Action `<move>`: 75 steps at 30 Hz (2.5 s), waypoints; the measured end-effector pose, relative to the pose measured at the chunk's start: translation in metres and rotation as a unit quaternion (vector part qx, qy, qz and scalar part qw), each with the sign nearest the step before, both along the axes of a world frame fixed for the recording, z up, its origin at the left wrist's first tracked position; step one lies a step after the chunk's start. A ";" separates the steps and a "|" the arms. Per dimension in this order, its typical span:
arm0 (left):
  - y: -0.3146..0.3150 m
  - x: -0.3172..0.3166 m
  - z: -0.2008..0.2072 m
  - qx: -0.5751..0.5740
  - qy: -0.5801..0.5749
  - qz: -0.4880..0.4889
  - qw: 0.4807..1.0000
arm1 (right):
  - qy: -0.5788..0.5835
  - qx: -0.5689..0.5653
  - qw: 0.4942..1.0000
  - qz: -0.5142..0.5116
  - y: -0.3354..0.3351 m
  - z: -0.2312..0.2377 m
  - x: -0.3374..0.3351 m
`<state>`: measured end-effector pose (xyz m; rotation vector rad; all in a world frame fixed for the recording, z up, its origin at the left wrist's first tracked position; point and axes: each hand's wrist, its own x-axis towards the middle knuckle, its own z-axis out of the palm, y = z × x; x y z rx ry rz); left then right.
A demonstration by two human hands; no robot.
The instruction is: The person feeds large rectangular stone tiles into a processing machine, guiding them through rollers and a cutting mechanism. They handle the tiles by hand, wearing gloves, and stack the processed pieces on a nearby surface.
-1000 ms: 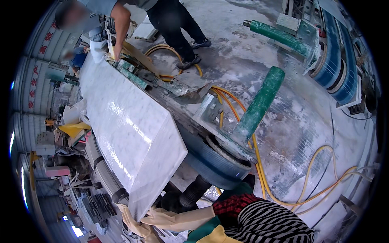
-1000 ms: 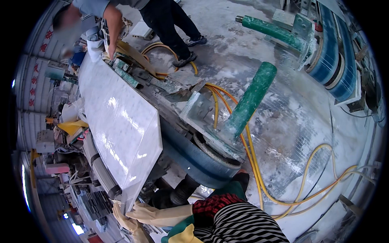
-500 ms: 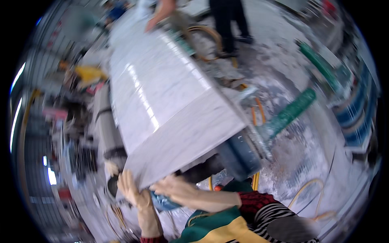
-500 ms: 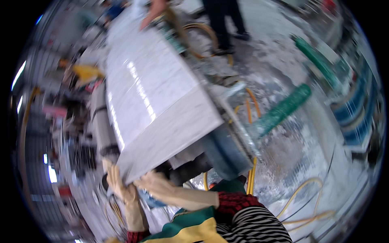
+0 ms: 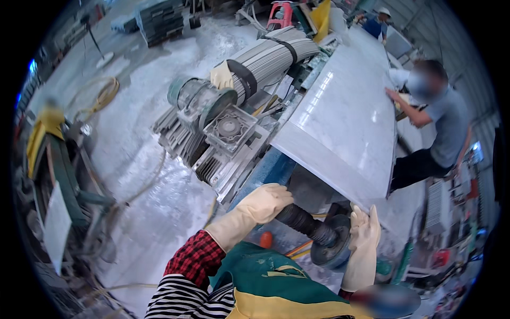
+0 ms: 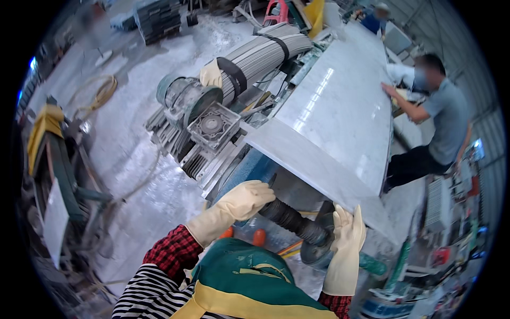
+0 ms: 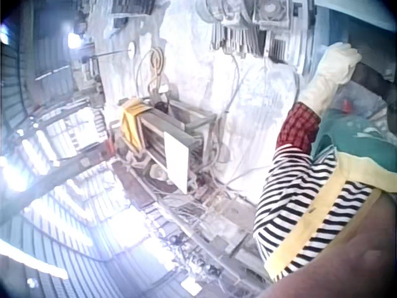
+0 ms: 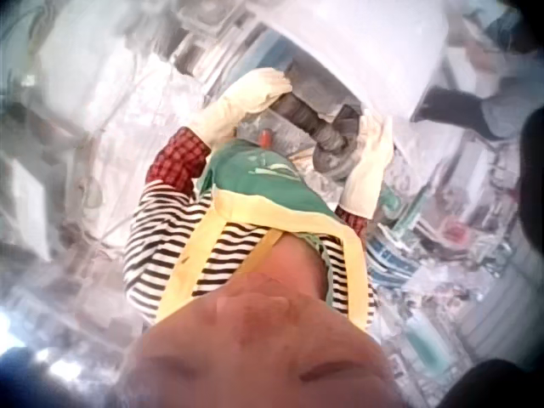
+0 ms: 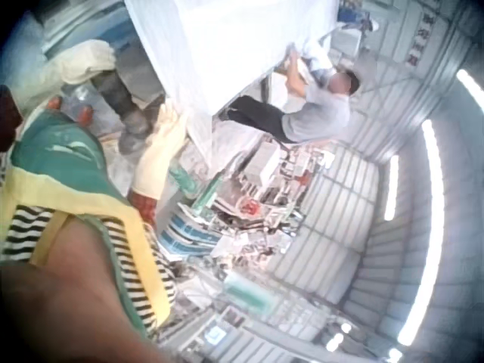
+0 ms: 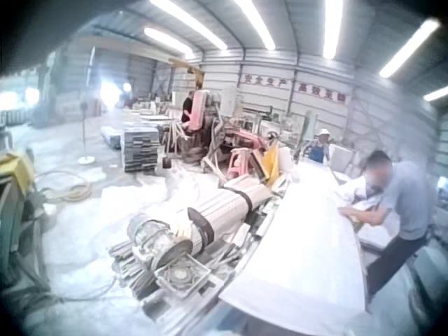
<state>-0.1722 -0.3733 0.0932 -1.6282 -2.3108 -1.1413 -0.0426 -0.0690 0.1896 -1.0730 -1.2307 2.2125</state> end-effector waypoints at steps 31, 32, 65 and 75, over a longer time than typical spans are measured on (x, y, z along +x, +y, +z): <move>-0.031 -0.007 -0.069 0.149 -0.084 0.005 0.985 | 0.043 -0.288 0.928 0.233 0.076 -0.015 0.022; -0.033 -0.007 -0.070 0.136 -0.093 -0.001 0.986 | 0.024 -0.295 0.921 0.254 0.064 -0.009 0.016; -0.084 -0.001 0.028 -0.473 -0.467 -0.145 0.733 | -0.130 -0.181 0.958 -0.179 -0.140 -0.168 0.156; 0.160 -0.119 0.004 -0.409 -0.092 -0.056 0.906 | -0.058 -0.204 0.976 -0.043 -0.122 -0.210 0.163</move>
